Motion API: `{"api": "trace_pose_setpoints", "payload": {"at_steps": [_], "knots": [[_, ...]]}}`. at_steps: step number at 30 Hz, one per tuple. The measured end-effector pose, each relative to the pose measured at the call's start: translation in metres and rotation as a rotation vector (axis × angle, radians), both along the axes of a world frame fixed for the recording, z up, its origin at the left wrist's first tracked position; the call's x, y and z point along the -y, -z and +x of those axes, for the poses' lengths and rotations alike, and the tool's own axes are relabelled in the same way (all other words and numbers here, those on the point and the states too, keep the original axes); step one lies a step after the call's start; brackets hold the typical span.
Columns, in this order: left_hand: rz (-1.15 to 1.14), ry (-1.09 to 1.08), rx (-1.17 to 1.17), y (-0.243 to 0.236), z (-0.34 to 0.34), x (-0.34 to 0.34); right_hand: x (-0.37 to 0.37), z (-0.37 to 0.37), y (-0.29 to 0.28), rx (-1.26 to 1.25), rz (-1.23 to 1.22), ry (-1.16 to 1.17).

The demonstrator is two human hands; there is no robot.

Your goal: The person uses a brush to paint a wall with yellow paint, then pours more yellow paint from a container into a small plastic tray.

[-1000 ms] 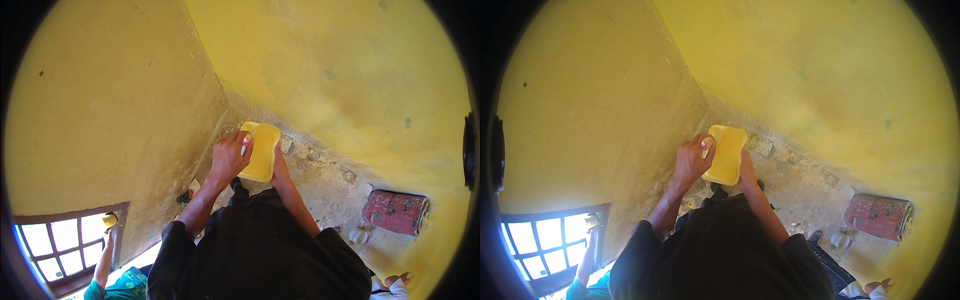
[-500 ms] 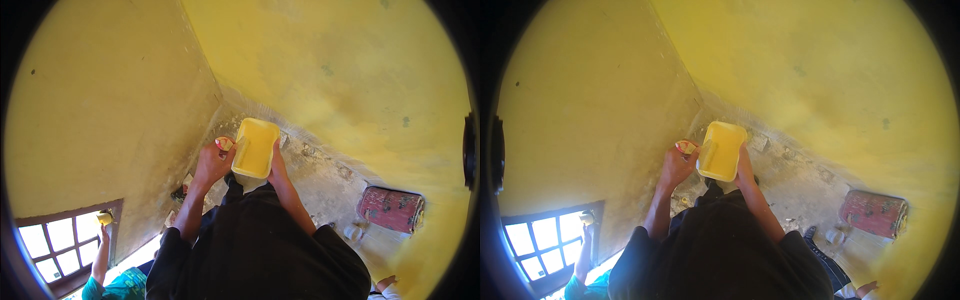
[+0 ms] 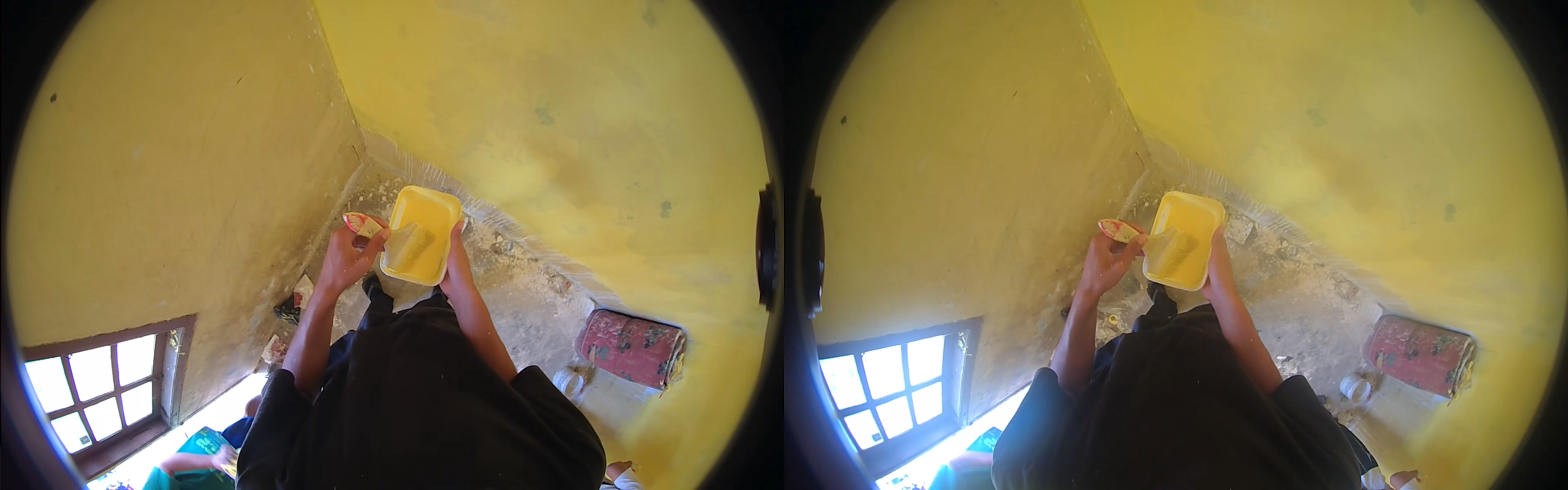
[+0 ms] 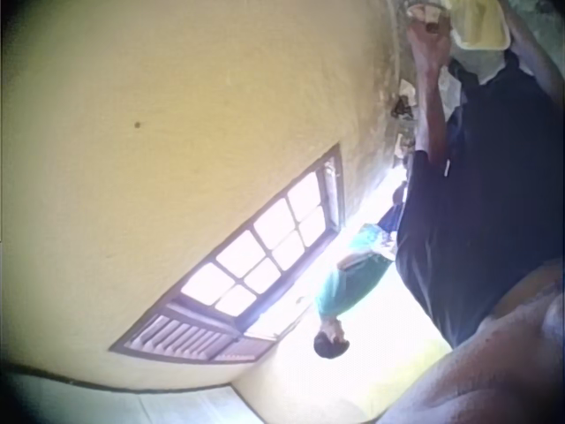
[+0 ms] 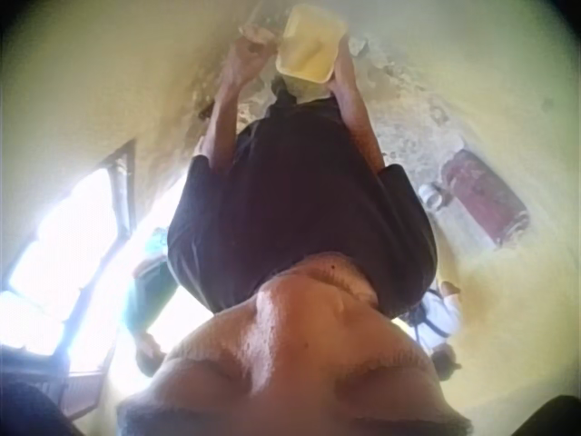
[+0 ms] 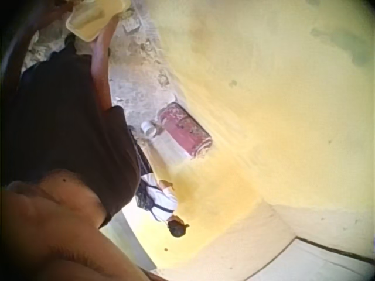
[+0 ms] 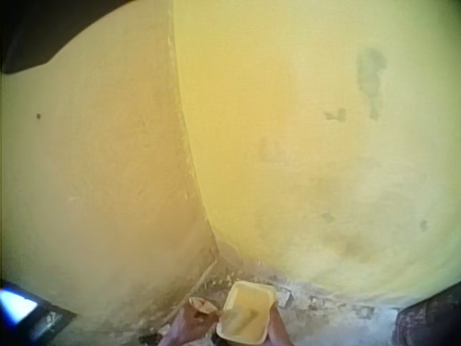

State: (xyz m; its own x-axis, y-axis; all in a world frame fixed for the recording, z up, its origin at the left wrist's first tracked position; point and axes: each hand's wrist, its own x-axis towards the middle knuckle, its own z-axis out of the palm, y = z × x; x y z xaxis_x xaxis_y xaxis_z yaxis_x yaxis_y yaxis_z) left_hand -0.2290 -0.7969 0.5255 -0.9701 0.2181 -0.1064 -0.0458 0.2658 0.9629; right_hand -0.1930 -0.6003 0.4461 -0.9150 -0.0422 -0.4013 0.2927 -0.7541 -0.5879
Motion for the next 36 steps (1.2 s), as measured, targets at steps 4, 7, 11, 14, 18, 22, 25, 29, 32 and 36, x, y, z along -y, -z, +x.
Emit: {"api": "trace_pose_setpoints", "payload": {"at_steps": [4, 7, 11, 14, 18, 22, 25, 29, 32, 36], "knots": [[0.114, -0.051, 0.121, -0.002, 0.001, -0.006, 0.001, -0.001, 0.0, 0.001, -0.008, -0.008], [0.149, -0.043, 0.112, 0.009, 0.003, -0.007, 0.003, -0.003, 0.004, -0.001, -0.017, -0.01], [0.127, -0.072, 0.126, 0.008, 0.004, -0.014, 0.004, -0.005, 0.009, 0.02, -0.017, -0.004], [0.144, -0.101, 0.126, 0.006, 0.005, -0.018, 0.007, -0.003, 0.0, 0.025, -0.008, -0.003], [0.152, -0.144, 0.086, 0.008, 0.007, -0.02, 0.008, -0.003, -0.006, 0.01, 0.011, -0.001], [0.154, -0.141, 0.017, -0.001, 0.01, -0.022, 0.009, -0.004, -0.012, 0.033, -0.002, -0.011], [0.144, -0.14, -0.008, -0.006, 0.011, -0.022, 0.01, -0.004, -0.009, 0.016, -0.005, -0.018], [0.115, -0.136, 0.002, -0.006, 0.012, -0.021, 0.011, -0.006, -0.001, 0.018, -0.001, -0.025], [0.07, -0.12, -0.059, 0.002, 0.014, -0.018, 0.011, -0.007, -0.001, 0.032, -0.012, -0.014], [0.016, -0.079, -0.086, 0.003, 0.016, -0.013, 0.012, -0.007, 0.004, 0.015, -0.038, -0.015]]}}
